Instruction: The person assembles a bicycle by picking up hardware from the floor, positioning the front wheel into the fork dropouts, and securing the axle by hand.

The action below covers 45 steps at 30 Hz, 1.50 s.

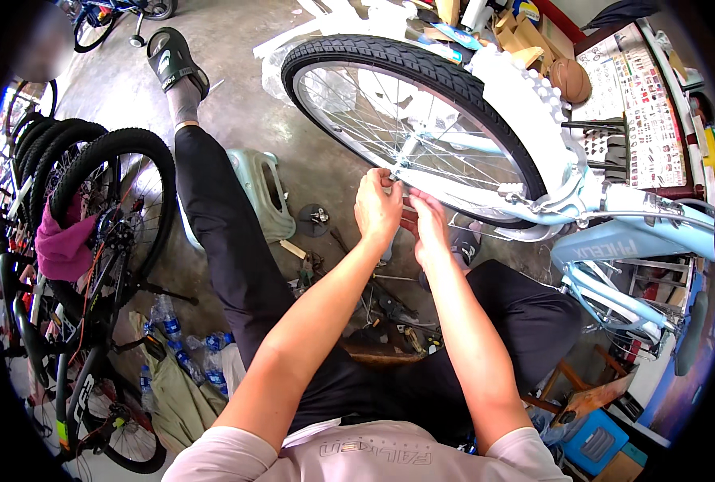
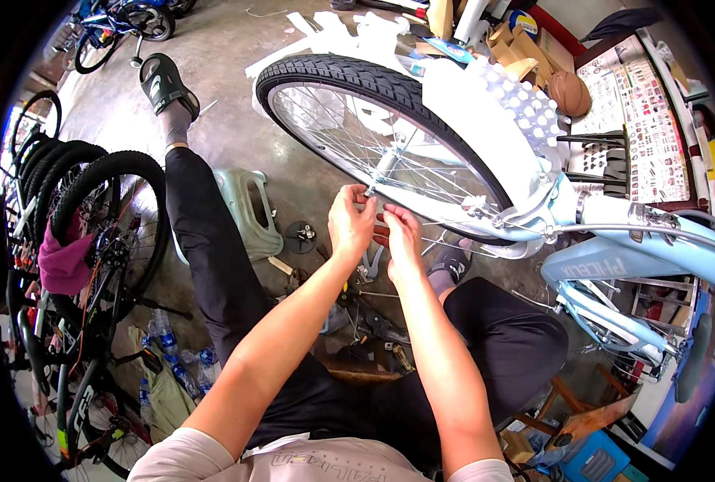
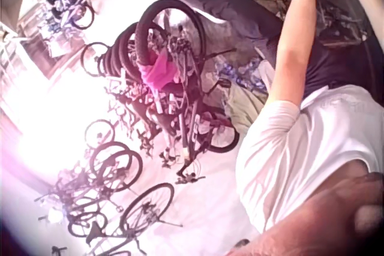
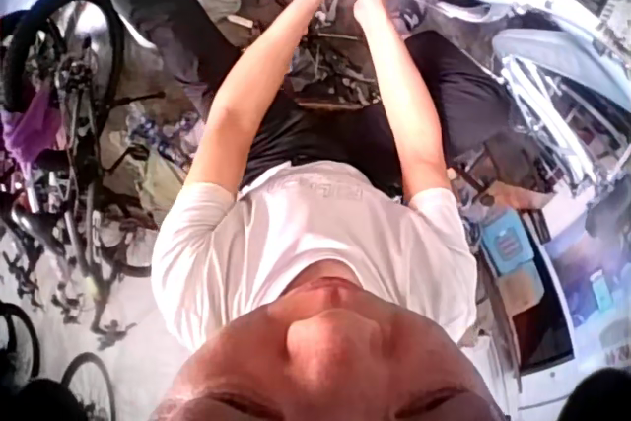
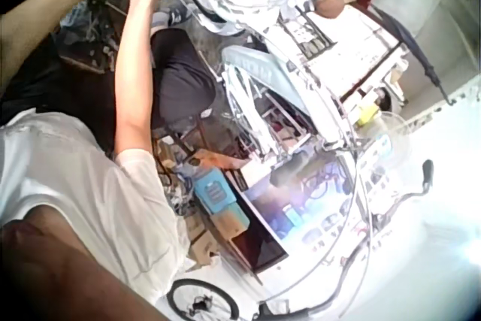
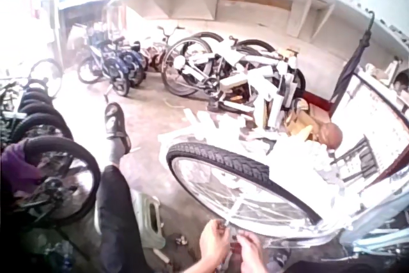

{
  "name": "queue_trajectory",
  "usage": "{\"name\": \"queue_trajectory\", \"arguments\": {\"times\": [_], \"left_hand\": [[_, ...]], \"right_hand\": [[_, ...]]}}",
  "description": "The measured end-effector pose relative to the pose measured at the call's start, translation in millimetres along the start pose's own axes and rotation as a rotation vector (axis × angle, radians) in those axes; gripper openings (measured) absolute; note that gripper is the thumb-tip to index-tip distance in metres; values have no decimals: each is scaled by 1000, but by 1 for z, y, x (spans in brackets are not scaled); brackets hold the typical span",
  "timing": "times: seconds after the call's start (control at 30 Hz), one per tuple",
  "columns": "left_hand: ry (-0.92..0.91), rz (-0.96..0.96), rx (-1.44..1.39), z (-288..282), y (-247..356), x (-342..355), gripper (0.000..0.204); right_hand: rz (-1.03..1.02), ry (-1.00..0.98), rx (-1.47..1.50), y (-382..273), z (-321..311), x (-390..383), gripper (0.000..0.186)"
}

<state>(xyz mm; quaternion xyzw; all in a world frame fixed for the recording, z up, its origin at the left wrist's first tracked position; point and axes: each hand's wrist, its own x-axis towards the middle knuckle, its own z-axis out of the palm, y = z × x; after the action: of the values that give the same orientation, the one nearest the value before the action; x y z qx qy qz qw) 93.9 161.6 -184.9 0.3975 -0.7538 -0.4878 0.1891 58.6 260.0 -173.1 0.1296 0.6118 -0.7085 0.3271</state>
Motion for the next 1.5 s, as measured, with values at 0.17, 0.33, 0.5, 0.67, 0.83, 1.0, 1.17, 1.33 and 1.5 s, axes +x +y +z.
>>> {"name": "queue_trajectory", "arguments": {"times": [0.17,0.33,0.5,0.67,0.83,1.0,1.17,1.33,1.5], "left_hand": [[-24,-148,14,13,-8,5,28],[-178,-284,-281,22,-40,16,32],[-133,-340,-489,17,-21,11,35],[-151,-763,-872,16,-1,21,27],[-109,-852,-946,14,3,24,23],[-98,-836,-861,20,12,19,24],[-58,-839,-821,23,6,26,23],[-114,-816,-804,21,22,16,25],[-81,-909,-910,28,-4,34,29]], "right_hand": [[117,24,62,18,4,15,26],[141,8,78,29,4,23,28],[198,22,156,49,-9,32,28],[202,46,172,60,-15,34,25],[232,59,177,56,-15,32,21],[215,95,193,57,-11,27,13],[253,91,149,50,-5,18,14],[190,-42,214,71,-24,33,14],[260,72,121,59,-7,20,9]]}}
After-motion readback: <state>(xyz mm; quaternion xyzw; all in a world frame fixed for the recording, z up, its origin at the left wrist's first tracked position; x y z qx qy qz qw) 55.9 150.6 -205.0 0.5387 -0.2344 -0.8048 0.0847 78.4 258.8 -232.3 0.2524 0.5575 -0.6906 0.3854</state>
